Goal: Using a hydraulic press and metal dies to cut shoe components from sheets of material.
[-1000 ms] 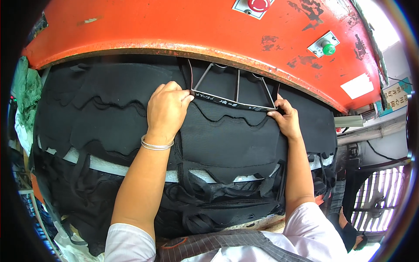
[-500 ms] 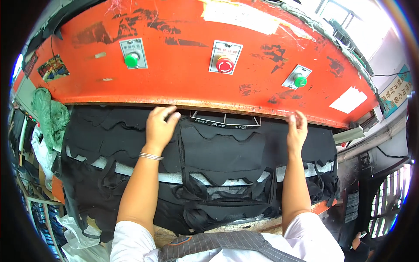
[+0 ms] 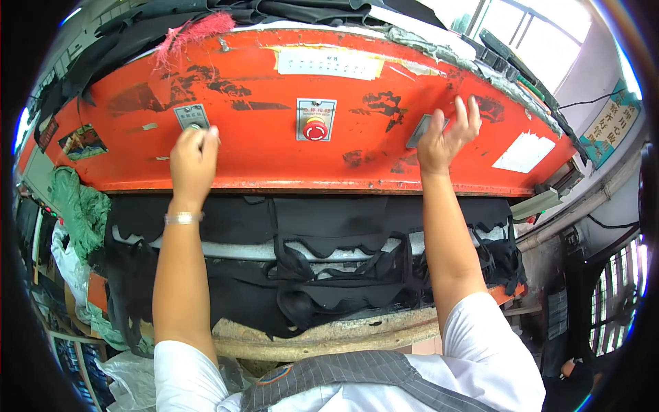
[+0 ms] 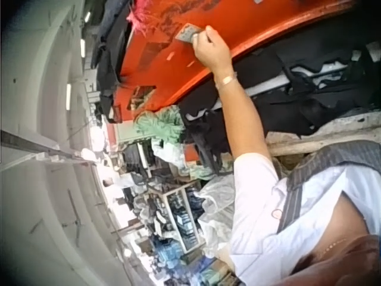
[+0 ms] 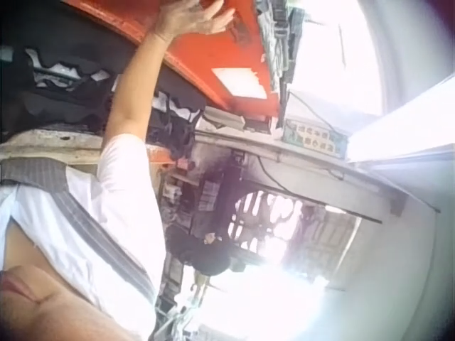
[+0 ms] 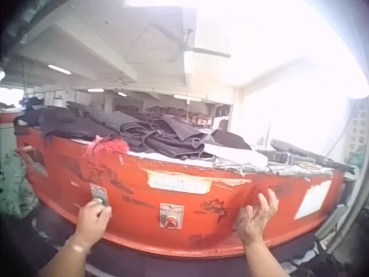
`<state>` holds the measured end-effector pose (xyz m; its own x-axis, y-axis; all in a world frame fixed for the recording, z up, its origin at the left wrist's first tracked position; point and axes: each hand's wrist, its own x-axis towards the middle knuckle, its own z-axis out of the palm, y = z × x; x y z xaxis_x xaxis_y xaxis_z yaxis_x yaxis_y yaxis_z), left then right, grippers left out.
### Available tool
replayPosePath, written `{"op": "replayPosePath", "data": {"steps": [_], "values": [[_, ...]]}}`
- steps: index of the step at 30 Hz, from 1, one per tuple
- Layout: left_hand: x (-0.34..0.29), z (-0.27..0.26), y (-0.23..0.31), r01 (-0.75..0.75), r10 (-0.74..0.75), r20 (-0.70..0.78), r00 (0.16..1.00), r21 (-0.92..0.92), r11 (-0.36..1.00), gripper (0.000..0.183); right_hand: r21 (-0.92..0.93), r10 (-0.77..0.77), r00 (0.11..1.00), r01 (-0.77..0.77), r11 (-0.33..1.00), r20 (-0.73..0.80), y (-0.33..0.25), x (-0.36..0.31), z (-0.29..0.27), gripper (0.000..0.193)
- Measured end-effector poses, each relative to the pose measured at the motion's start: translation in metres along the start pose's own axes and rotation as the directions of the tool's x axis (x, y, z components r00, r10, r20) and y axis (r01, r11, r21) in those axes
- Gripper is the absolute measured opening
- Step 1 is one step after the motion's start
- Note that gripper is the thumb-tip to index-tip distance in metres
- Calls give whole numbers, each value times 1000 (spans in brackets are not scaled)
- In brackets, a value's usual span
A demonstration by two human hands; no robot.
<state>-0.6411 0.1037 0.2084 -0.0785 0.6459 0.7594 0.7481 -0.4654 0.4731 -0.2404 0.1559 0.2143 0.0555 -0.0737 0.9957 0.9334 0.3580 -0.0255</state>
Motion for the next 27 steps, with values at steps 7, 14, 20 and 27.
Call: {"op": "replayPosePath", "data": {"steps": [7,14,20,27], "values": [[-214,-63,104,201,95,779,620,-276,940,24,702,-504,516,-323,635,693,-121,-70,-188,30],[-302,-89,147,-60,56,798,600,-25,998,50,346,-383,9,-450,823,924,-193,-104,-318,51],[-304,-83,162,29,-96,761,642,102,994,45,212,-224,18,-401,891,974,-209,-111,-317,46],[-275,-76,150,32,-77,837,541,72,997,41,215,-265,-51,-447,868,963,-196,-109,-305,39]]}}
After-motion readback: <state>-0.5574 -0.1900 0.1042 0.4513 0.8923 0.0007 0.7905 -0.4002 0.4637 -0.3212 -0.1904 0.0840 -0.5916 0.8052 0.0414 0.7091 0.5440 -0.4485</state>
